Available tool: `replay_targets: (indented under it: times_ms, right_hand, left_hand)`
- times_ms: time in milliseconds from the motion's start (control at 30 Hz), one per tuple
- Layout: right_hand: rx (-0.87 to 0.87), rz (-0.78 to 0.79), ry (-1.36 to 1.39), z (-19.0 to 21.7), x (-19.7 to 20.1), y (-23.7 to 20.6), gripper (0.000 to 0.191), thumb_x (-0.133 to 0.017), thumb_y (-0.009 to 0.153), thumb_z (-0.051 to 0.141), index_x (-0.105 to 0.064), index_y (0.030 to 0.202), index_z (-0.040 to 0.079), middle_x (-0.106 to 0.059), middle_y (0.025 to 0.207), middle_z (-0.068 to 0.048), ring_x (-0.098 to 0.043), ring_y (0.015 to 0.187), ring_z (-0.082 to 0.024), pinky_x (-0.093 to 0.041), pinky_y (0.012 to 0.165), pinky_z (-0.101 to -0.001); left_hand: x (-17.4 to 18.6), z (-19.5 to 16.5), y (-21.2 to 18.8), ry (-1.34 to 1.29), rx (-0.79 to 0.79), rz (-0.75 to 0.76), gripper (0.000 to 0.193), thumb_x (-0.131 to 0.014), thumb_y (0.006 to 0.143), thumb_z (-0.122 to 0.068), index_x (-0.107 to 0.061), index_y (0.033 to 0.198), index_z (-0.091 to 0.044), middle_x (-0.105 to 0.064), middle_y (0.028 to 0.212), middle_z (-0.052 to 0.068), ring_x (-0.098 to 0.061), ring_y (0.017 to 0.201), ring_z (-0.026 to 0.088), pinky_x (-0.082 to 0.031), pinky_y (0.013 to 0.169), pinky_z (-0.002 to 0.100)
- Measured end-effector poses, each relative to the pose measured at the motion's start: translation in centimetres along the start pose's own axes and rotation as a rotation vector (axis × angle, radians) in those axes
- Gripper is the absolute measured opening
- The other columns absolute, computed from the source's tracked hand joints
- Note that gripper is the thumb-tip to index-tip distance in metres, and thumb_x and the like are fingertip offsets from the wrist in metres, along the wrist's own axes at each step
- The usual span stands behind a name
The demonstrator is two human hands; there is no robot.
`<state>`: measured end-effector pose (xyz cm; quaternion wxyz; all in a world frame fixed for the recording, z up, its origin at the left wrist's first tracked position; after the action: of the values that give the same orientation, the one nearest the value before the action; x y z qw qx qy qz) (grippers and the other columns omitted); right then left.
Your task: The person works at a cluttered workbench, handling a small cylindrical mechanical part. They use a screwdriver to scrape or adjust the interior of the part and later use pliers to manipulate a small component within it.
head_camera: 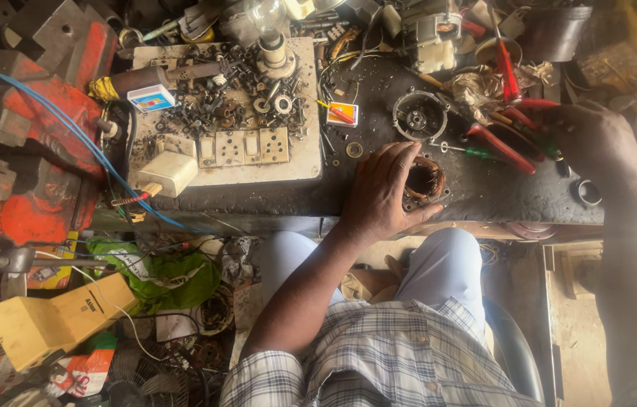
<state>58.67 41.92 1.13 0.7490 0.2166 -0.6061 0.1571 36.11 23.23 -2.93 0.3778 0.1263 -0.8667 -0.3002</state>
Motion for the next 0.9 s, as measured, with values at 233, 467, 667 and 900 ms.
replay_targets:
  times_ms: [233, 467, 667, 900]
  right_hand:
    - [0.069, -0.006, -0.057, 1.0, 0.4, -0.5, 0.027, -0.073, 0.104, 0.031, -0.076, 0.130, 0.024, -0.068, 0.103, -0.012, -0.068, 0.103, -0.031, -0.054, 0.091, -0.0456]
    - [0.014, 0.253, -0.235, -0.3, -1.5, 0.8, 0.033, -0.071, 0.096, 0.031, -0.076, 0.125, 0.016, -0.071, 0.114, -0.011, -0.071, 0.104, -0.031, -0.058, 0.085, -0.0455]
    - [-0.063, 0.170, -0.158, -2.1, -1.1, 0.7, 0.030, -0.062, 0.100, 0.016, -0.073, 0.126, 0.008, -0.068, 0.119, -0.020, -0.070, 0.102, -0.038, -0.057, 0.083, -0.0486]
    - [0.205, 0.119, -0.223, -1.1, -1.6, -0.1, 0.021, -0.069, 0.107, 0.025, -0.070, 0.128, 0.022, -0.073, 0.109, -0.003, -0.068, 0.107, -0.023, -0.057, 0.099, -0.0363]
  left_hand:
    - [0.3, -0.3, -0.1, 0.016, 0.048, -0.014, 0.107, -0.086, 0.079, -0.056, -0.033, 0.155, -0.002, -0.049, 0.149, 0.017, -0.048, 0.140, 0.034, -0.036, 0.118, 0.051]
    - [0.4, 0.2, -1.2, 0.215, 0.129, -0.056, 0.118, -0.078, 0.076, -0.077, -0.033, 0.153, 0.001, -0.058, 0.130, 0.020, -0.058, 0.121, 0.033, -0.037, 0.111, 0.053]
    - [-0.7, 1.0, -1.2, 0.236, 0.137, -0.009, 0.120, -0.074, 0.073, -0.079, -0.033, 0.153, 0.000, -0.059, 0.122, 0.020, -0.059, 0.116, 0.032, -0.035, 0.113, 0.055]
    - [-2.1, 1.1, -1.3, 0.243, 0.145, 0.092, 0.120, -0.078, 0.076, -0.074, -0.029, 0.157, 0.000, -0.059, 0.123, 0.016, -0.056, 0.121, 0.032, -0.031, 0.119, 0.057]
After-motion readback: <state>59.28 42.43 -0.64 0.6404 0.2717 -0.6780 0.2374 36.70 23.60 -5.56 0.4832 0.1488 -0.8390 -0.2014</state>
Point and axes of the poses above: each hand's wrist, its own y-axis towards the middle knuckle, its own x-axis out of the back of the hand, z = x × y, the point moved 10 cm from there along y, towards the middle knuckle
